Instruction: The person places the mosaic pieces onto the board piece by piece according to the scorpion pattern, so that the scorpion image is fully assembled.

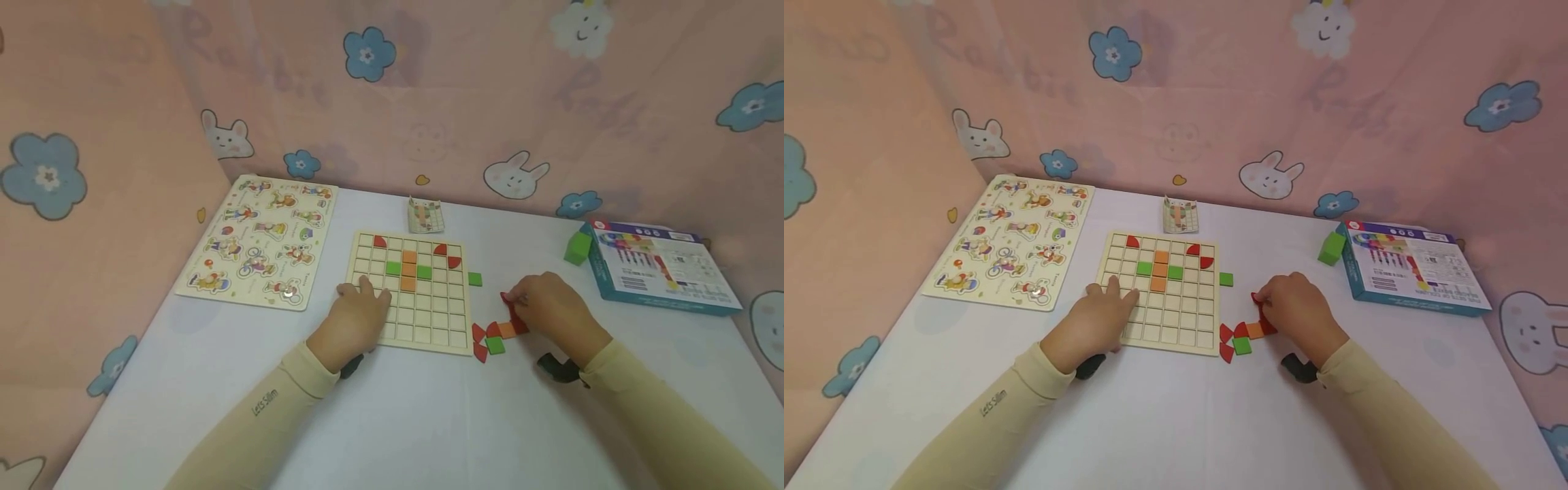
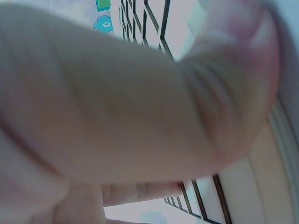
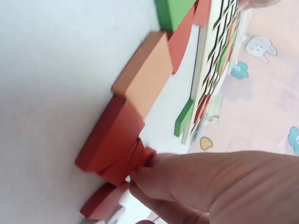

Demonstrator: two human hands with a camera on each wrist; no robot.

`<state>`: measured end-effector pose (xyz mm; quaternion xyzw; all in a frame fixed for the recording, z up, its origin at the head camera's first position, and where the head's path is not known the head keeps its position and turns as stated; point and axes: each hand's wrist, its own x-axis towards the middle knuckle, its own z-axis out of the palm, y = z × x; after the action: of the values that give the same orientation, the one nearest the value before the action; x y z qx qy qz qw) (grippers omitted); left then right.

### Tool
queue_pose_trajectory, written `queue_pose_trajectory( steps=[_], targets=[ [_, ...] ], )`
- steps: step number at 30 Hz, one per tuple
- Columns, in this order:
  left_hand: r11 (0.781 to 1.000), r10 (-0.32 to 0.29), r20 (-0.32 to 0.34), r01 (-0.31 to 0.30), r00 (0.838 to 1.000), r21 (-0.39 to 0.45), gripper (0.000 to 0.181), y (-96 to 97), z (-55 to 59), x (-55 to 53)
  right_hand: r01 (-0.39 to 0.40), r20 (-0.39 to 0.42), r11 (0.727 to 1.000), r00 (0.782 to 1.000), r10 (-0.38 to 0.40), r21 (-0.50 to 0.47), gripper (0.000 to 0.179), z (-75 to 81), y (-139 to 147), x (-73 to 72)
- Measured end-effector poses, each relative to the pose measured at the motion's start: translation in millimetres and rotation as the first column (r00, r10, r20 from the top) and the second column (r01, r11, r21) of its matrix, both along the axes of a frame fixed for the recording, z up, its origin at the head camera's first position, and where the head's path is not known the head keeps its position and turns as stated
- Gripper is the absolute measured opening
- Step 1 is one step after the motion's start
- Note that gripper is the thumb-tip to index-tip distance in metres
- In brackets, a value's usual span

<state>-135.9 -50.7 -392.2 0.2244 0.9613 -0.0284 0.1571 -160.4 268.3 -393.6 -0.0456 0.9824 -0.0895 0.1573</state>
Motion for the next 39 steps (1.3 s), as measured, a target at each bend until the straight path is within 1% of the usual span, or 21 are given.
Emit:
queue_pose_trajectory(
  steps=[5,7,12,17,19,21,23,25,26,28,30,32,33,35,36,39],
  targets=[
    [1.000,-0.009,-0.007,0.008,1.000,-0.010,0.083,0.4,-1.7,-0.5,-0.048,-0.025,0.998,0.998,0.049,0.047,0.030,0.3,0,-1.7],
    [1.000,-0.010,-0.011,0.010,1.000,-0.010,0.084,0.3,-2.6,-0.7,-0.050,-0.017,0.997,0.999,0.051,0.054,0.032,-0.5,1,-4.0],
    [1.000,-0.011,-0.016,0.011,1.000,-0.004,0.083,-0.1,-2.4,-0.6,-0.018,0.011,0.999,1.000,0.018,0.032,0.038,-0.1,0,-8.5],
    [1.000,-0.015,-0.016,0.015,1.000,-0.013,0.083,0.0,-1.3,-0.5,-0.035,0.003,0.999,0.999,0.035,0.022,0.036,3.3,0,-13.7],
    [1.000,-0.016,-0.015,0.015,1.000,-0.014,0.082,-0.1,-1.1,-0.5,-0.030,-0.009,0.999,1.000,0.030,0.023,0.035,5.2,-2,-16.1],
    [1.000,-0.017,-0.015,0.017,1.000,-0.015,0.081,-0.2,-0.9,-0.6,-0.025,-0.033,0.999,0.999,0.026,0.023,0.034,8.2,-9,-19.4],
    [1.000,-0.016,-0.013,0.016,1.000,-0.012,0.080,-0.5,-0.9,-0.7,-0.029,-0.070,0.999,0.997,0.031,0.023,0.032,11.7,-23,-24.6],
    [1.000,-0.009,-0.010,0.009,1.000,-0.007,0.080,-1.5,-1.2,-1.0,-0.059,-0.109,0.998,0.992,0.063,0.032,0.030,15.7,-44,-33.3],
    [1.000,-0.004,-0.008,0.004,1.000,-0.004,0.080,-2.3,-1.6,-1.2,-0.089,-0.128,0.995,0.987,0.092,0.034,0.029,17.5,-56,-39.2],
    [1.000,0.003,-0.004,-0.003,1.000,-0.004,0.079,-3.7,-2.5,-1.7,-0.172,-0.171,0.984,0.969,0.177,0.043,0.025,19.3,-82,-52.3],
    [1.000,0.003,-0.005,-0.003,1.000,-0.008,0.078,-4.3,-3.7,-1.8,-0.261,-0.196,0.965,0.945,0.263,0.035,0.023,19.6,-108,-64.7],
    [1.000,-0.010,-0.014,0.010,1.000,-0.018,0.076,-4.4,-5.3,-1.9,-0.348,-0.222,0.937,0.914,0.340,0.001,0.019,17.0,-132,-75.7],
    [0.999,-0.027,-0.025,0.026,0.999,-0.033,0.074,-4.2,-5.9,-1.8,-0.388,-0.235,0.922,0.898,0.373,-0.019,0.018,15.1,-143,-80.2],
    [0.997,-0.056,-0.051,0.053,0.997,-0.059,0.071,-3.5,-7.2,-1.4,-0.449,-0.258,0.891,0.870,0.421,-0.060,0.017,11.6,-163,-86.6],
    [0.995,-0.071,-0.068,0.066,0.995,-0.070,0.068,-3.1,-7.6,-1.3,-0.477,-0.276,0.876,0.853,0.443,-0.066,0.016,9.0,-171,-89.7],
    [0.989,-0.110,-0.101,0.099,0.989,-0.109,0.063,-1.5,-8.2,-0.9,-0.540,-0.321,0.840,0.804,0.501,-0.041,0.015,2.2,-190,-95.5]
  ],
)
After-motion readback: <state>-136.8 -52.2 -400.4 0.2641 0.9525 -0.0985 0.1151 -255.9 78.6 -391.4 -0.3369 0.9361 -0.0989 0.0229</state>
